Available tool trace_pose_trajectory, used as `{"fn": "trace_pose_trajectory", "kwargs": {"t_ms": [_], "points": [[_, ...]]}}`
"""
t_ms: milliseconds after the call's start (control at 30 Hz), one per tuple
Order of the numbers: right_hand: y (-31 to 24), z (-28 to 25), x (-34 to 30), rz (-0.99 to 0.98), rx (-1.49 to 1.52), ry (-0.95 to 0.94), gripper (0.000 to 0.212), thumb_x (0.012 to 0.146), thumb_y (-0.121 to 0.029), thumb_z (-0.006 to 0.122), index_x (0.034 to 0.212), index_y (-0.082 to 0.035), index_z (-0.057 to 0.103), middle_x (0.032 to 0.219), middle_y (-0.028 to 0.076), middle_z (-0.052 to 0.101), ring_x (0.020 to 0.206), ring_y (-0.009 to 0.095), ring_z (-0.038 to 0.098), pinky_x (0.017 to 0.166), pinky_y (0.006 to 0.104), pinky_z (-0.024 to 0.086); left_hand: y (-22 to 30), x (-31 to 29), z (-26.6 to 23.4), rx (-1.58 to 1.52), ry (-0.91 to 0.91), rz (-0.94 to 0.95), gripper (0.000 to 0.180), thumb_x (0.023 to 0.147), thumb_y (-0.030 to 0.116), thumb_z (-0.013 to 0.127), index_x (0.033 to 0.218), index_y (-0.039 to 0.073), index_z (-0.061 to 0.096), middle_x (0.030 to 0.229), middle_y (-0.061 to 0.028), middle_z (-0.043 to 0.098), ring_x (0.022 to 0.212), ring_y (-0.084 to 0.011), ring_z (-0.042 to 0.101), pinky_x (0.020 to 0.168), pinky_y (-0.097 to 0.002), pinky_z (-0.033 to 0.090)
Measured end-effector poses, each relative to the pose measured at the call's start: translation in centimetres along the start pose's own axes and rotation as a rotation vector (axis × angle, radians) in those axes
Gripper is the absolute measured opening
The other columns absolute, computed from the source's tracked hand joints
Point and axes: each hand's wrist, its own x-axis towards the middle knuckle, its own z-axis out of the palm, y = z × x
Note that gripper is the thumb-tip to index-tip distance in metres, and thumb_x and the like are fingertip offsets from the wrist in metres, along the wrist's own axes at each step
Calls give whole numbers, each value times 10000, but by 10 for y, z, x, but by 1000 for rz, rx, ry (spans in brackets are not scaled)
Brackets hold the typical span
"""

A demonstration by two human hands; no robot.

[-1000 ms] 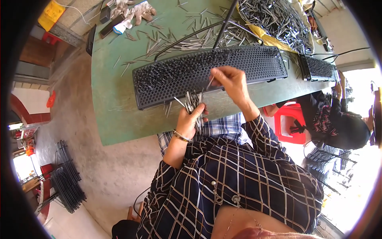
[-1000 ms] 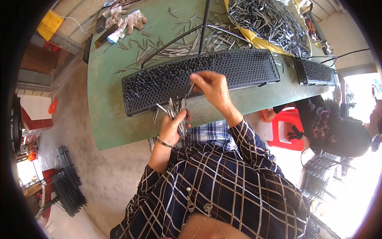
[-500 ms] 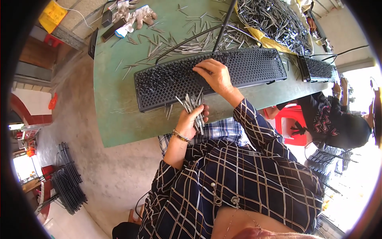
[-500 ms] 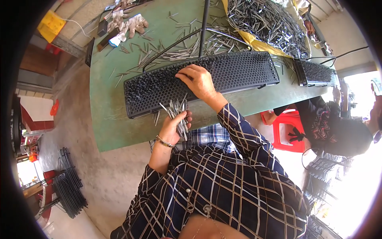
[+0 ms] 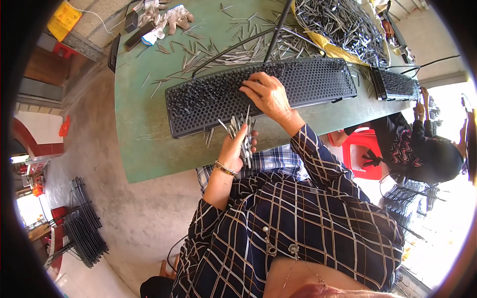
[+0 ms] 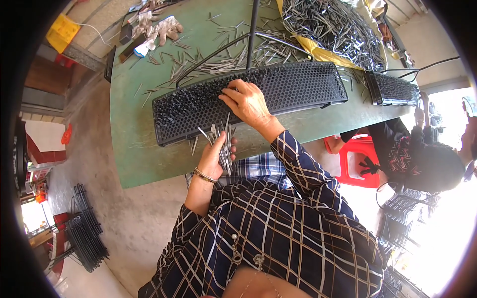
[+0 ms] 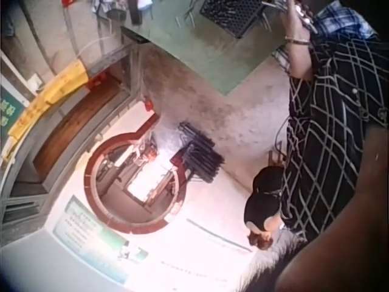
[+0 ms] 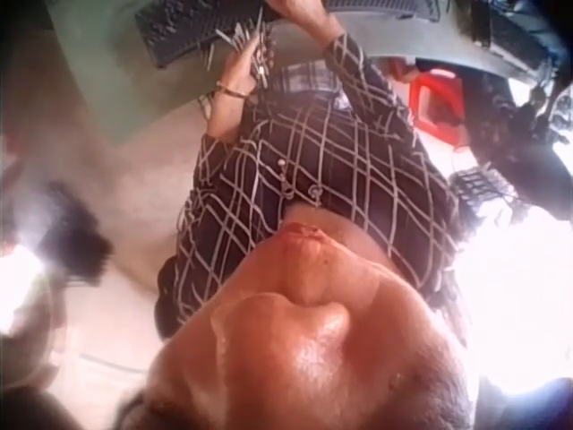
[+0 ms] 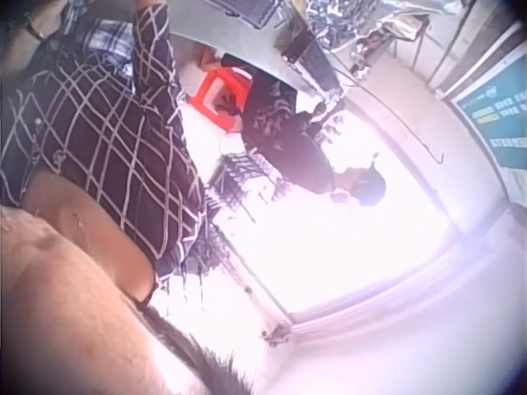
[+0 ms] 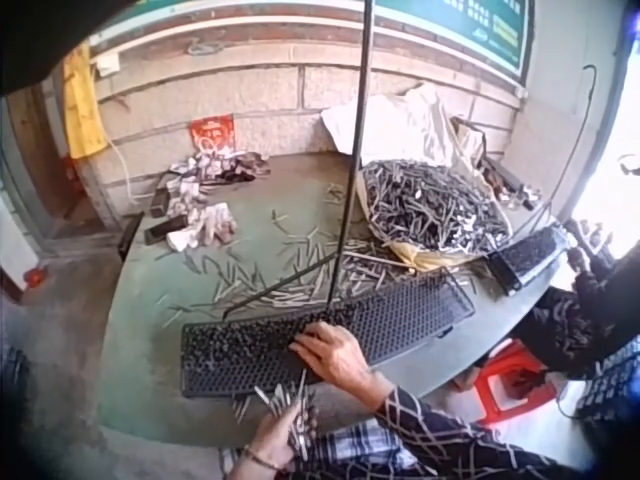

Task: Inserting metal pins into a perforated assembly grid.

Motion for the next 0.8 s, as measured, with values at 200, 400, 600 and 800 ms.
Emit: {"fn": "trace_pose_trajectory", "kwargs": {"t_ms": [200,400,600,800], "points": [[-22,-34,0,421,253,-145,186,800,-37,628,982,-23,663,951,80,613,734,176,608,600,280,482,-7,2,-8,72,-12,77,189,880,231,614,979,75,573,804,-32,589,647,-112,537,507,-243,449],[-28,-52,-27,158,561,-512,338,771,23,579,1101,-37,624,1137,139,566,1031,276,576,782,316,500,3,-14,2,100,-152,109,199,872,220,626,963,52,573,809,-43,610,638,-94,549,510,-232,454],[-12,-62,-16,205,599,-487,189,794,-41,652,979,-8,670,917,90,620,817,221,613,741,316,485,-3,-3,-8,141,-197,115,259,872,225,629,1052,52,558,857,-35,603,693,-96,555,555,-230,461],[5,-68,16,236,333,-260,158,801,-44,640,954,-12,667,880,105,626,804,241,618,696,322,489,5,0,3,143,-182,158,338,869,195,624,1160,44,541,886,-39,603,738,-115,575,589,-251,478]]}}
